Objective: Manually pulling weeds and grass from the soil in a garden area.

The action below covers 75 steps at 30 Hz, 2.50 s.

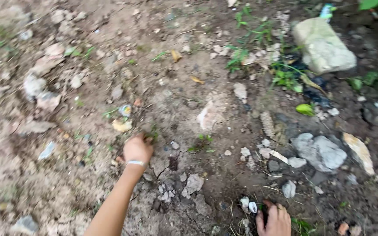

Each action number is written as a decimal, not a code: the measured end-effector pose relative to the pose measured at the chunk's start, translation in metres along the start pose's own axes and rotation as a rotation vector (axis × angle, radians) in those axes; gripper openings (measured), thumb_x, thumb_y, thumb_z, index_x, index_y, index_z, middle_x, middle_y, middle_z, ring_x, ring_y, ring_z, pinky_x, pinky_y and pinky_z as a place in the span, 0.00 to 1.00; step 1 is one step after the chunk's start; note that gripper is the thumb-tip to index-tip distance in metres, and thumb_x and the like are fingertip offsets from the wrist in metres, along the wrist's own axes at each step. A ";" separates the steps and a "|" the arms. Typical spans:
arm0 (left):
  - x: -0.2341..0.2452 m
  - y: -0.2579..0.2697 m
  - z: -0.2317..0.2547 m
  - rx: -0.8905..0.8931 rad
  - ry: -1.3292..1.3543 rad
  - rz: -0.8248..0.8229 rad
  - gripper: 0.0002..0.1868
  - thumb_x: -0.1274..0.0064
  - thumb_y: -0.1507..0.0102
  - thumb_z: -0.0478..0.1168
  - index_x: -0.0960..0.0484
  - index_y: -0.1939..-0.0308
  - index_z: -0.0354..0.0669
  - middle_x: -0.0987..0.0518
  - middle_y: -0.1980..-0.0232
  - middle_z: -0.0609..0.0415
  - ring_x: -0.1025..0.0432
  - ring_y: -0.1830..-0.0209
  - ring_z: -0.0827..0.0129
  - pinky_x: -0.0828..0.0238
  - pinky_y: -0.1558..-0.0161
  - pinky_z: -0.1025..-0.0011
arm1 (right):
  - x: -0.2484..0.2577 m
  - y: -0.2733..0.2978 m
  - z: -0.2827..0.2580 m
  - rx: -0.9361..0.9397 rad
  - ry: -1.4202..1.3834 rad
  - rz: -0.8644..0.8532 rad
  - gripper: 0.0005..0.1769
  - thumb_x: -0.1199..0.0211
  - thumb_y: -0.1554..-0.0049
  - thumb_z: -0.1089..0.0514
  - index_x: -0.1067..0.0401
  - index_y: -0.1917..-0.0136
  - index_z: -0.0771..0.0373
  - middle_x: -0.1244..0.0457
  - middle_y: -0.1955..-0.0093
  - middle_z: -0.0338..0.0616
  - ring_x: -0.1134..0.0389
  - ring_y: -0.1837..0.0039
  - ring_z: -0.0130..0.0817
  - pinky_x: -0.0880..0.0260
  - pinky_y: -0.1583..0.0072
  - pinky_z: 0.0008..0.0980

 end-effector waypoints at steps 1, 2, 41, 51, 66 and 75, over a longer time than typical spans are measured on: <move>0.012 0.004 0.005 -0.025 0.000 -0.005 0.13 0.45 0.48 0.38 0.15 0.60 0.41 0.16 0.61 0.42 0.24 0.61 0.44 0.26 0.58 0.53 | 0.003 -0.001 -0.001 -0.024 0.002 0.009 0.29 0.37 0.52 0.47 0.29 0.37 0.51 0.35 0.44 0.48 0.31 0.44 0.48 0.31 0.40 0.42; 0.024 0.007 0.008 0.070 0.024 -0.040 0.11 0.46 0.42 0.39 0.15 0.58 0.39 0.16 0.62 0.42 0.23 0.64 0.47 0.24 0.60 0.55 | 0.005 -0.002 -0.002 0.010 -0.008 0.005 0.28 0.39 0.51 0.46 0.30 0.37 0.52 0.35 0.44 0.48 0.32 0.42 0.48 0.32 0.38 0.43; 0.010 -0.029 -0.019 0.047 -0.126 -0.112 0.13 0.50 0.37 0.47 0.17 0.52 0.48 0.18 0.51 0.43 0.27 0.49 0.47 0.28 0.49 0.53 | -0.036 0.001 0.028 0.169 -0.084 0.197 0.22 0.35 0.49 0.54 0.28 0.42 0.63 0.39 0.52 0.53 0.36 0.50 0.51 0.34 0.39 0.47; 0.047 -0.010 0.016 0.361 0.152 -0.226 0.15 0.61 0.30 0.39 0.25 0.41 0.51 0.16 0.52 0.51 0.21 0.54 0.61 0.26 0.50 0.61 | -0.032 -0.001 0.028 0.141 -0.105 0.084 0.24 0.36 0.48 0.57 0.30 0.40 0.67 0.41 0.48 0.55 0.39 0.46 0.47 0.36 0.38 0.44; 0.107 0.072 0.109 0.018 0.482 -0.500 0.18 0.53 0.34 0.30 0.22 0.40 0.42 0.15 0.53 0.51 0.17 0.64 0.72 0.14 0.64 0.82 | -0.052 0.000 0.045 0.179 -0.084 0.199 0.21 0.35 0.50 0.54 0.25 0.44 0.62 0.39 0.56 0.49 0.38 0.55 0.47 0.35 0.43 0.44; 0.049 0.077 0.177 -0.306 -0.134 -0.467 0.16 0.45 0.33 0.51 0.20 0.52 0.43 0.21 0.46 0.52 0.24 0.50 0.63 0.24 0.45 0.58 | -0.002 -0.002 0.008 0.138 0.073 0.086 0.23 0.40 0.44 0.46 0.27 0.39 0.59 0.38 0.57 0.47 0.33 0.52 0.47 0.32 0.44 0.43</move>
Point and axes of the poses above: each hand's wrist, its own y-axis away from the middle knuckle, its own x-axis out of the back of the hand, z = x × y, the point moved 1 cm from there along -y, towards the middle knuckle
